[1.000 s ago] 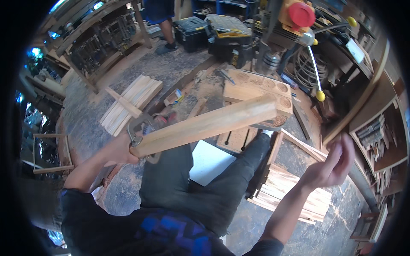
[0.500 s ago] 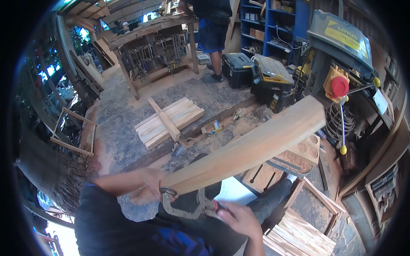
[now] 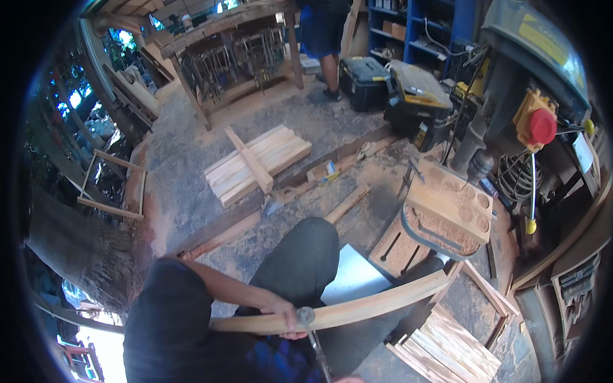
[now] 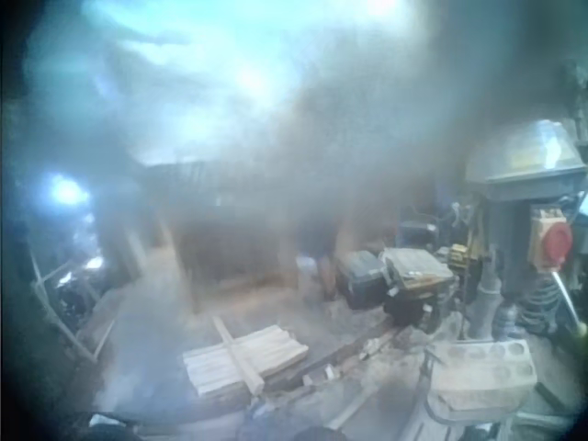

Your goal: The recorder is assembling and clamping wooden pieces together to form a frame or structure.

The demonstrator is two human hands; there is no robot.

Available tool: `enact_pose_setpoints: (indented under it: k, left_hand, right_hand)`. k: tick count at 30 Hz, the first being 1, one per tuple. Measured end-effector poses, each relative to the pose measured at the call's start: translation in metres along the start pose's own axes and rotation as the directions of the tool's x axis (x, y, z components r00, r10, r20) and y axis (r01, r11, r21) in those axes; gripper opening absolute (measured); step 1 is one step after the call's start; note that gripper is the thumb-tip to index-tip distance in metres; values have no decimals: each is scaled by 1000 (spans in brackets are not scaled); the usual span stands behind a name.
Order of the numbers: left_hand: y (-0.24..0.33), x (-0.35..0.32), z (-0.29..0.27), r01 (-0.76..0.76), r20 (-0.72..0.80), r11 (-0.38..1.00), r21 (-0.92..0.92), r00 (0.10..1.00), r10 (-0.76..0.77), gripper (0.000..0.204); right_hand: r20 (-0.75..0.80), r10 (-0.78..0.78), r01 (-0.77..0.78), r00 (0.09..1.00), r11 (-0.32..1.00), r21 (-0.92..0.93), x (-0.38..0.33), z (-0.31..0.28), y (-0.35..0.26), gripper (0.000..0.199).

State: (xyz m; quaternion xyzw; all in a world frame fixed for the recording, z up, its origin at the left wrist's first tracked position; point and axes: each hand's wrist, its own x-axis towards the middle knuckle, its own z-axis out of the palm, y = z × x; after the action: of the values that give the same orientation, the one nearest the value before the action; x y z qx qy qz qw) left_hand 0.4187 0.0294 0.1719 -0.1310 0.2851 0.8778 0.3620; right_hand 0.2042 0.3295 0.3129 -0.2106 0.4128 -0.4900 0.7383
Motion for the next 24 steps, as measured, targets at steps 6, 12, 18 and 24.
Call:
enact_pose_setpoints:
  k: [6,12,18,24]
  left_hand:
    - [1,34,-33,140,109,934,-330,988,-110,42]
    - [2,22,-5,132,-355,991,-35,925,-136,55]
    - [42,22,7,380,-376,267,885,924,-71,63]
    - [110,-3,62,319,-306,-121,940,945,118,40]
  right_hand:
    - [-206,-453,463,867,886,2,27,-8,22,72]
    - [-511,-602,389,613,793,-468,95,-17,-2,27]
    - [-603,-622,341,499,781,-524,109,-25,14,24]
    - [-321,-864,356,387,462,-812,119,-19,1,25]
